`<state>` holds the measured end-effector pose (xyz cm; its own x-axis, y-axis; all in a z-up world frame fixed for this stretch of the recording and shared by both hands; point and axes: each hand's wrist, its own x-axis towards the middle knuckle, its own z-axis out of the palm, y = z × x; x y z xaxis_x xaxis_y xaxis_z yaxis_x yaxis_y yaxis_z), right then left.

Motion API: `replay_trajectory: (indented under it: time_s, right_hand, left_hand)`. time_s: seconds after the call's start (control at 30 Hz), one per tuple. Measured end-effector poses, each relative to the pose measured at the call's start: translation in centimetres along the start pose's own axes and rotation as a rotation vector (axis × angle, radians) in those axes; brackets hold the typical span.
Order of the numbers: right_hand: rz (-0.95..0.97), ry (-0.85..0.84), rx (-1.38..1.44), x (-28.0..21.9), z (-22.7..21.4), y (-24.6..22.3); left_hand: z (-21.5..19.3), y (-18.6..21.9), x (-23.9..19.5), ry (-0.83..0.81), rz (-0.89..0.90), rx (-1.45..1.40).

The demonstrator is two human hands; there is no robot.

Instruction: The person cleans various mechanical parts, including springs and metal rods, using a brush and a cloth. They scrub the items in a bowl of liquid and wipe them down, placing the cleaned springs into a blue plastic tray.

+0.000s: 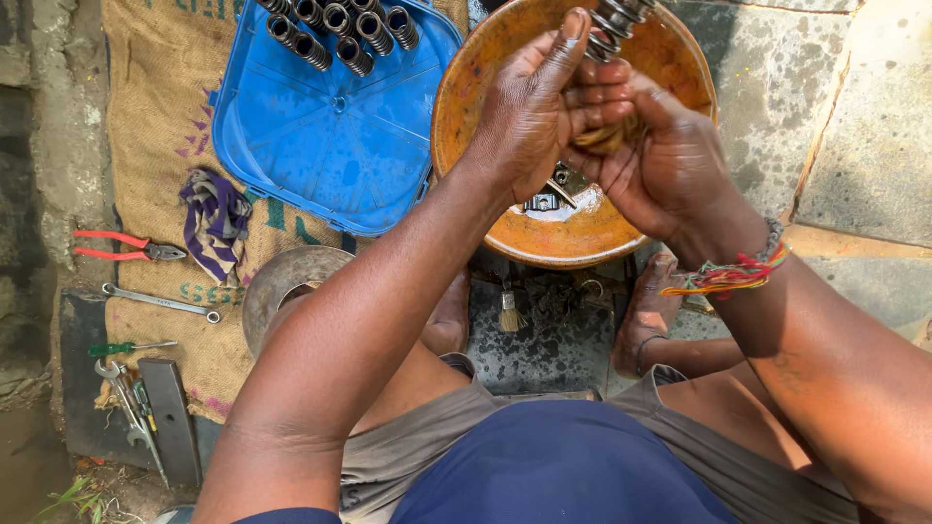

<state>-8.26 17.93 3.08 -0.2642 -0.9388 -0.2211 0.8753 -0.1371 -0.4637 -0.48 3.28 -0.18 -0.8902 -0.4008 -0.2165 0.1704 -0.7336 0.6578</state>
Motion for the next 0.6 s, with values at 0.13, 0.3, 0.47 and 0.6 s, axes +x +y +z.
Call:
replay_trajectory:
  time_s: [0.13, 0.3, 0.47, 0.6]
  right_hand:
    - [-0.119, -0.044, -0.242, -0.3, 0.4, -0.9]
    - [-0.196, -0.081, -0.353, -0.8, 0.2, -4.2]
    - [-0.141, -0.088, -0.330, -1.3, 0.7, -4.6]
    - [-0.118, -0.013, -0.336, -1.2, 1.0, -3.7]
  left_hand:
    - [-0.4, -0.1, 1.1, 0.095, 0.204, 0.312]
    - [-0.7, 0.7, 0.9, 0.040, 0.487, 0.610]
    - [0.1, 0.8, 0.1, 0.019, 0.451, 0.686]
    - [1.2, 1.4, -0.9, 0.105, 0.467, 0.917]
